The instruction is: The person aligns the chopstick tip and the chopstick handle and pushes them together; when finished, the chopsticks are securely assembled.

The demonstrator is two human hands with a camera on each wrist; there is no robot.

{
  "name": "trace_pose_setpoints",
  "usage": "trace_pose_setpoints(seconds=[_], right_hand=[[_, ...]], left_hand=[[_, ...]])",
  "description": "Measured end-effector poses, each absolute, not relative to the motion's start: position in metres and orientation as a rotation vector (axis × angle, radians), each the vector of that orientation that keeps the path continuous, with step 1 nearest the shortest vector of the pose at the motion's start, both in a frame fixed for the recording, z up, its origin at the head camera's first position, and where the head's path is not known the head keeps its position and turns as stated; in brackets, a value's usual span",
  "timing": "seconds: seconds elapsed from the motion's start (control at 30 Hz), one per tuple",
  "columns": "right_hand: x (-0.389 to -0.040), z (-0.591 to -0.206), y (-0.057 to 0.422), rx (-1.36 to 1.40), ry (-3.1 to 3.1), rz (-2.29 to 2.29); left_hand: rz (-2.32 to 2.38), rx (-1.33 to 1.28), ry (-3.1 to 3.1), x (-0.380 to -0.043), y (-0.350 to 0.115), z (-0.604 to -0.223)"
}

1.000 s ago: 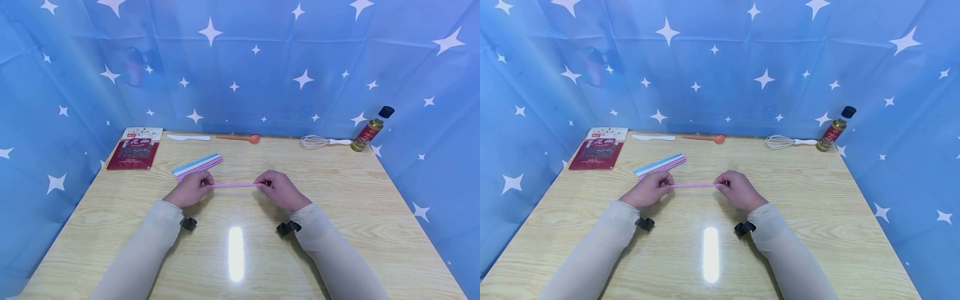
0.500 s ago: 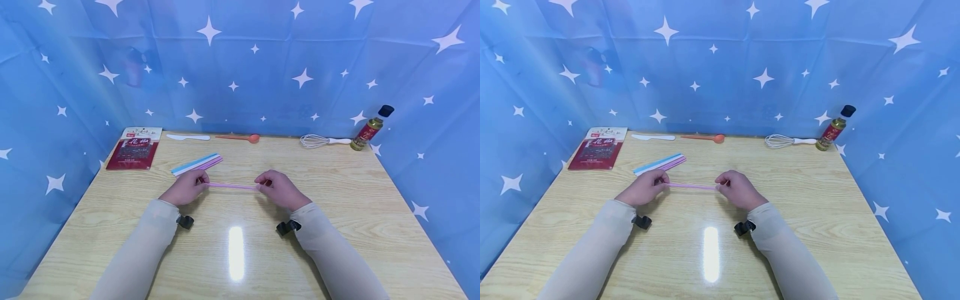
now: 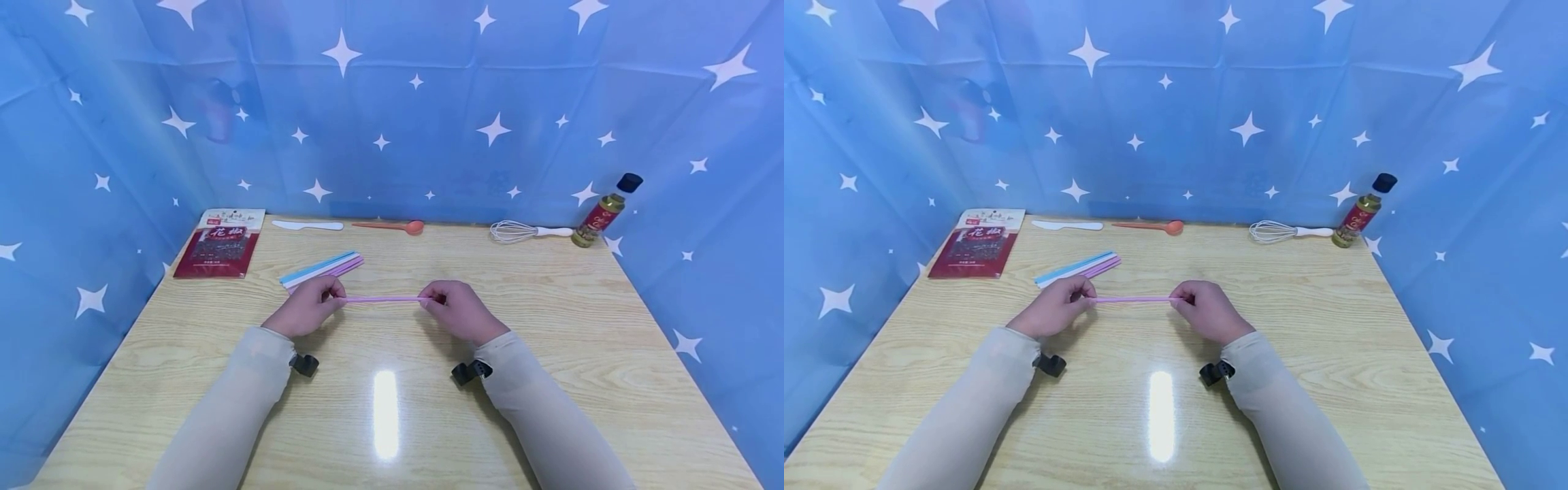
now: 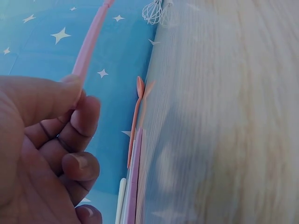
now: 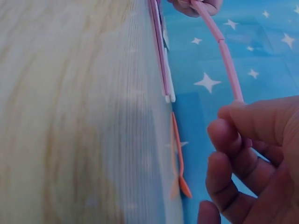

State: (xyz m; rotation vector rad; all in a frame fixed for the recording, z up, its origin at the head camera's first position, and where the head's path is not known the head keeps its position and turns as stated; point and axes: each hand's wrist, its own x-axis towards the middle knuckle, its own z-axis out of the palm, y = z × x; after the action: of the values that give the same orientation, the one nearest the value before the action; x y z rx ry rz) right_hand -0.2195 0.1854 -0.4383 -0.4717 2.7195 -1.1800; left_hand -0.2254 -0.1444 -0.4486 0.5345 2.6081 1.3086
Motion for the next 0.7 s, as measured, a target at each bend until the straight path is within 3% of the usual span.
trace_pose_setpoints(seconds=[0.7], right_hand=[[-0.220,-0.436,0.184,-0.463,2.727,-1.213]], left_hand=[[1.299,0.490,2.691,-0.230,-0.150,-0.453]])
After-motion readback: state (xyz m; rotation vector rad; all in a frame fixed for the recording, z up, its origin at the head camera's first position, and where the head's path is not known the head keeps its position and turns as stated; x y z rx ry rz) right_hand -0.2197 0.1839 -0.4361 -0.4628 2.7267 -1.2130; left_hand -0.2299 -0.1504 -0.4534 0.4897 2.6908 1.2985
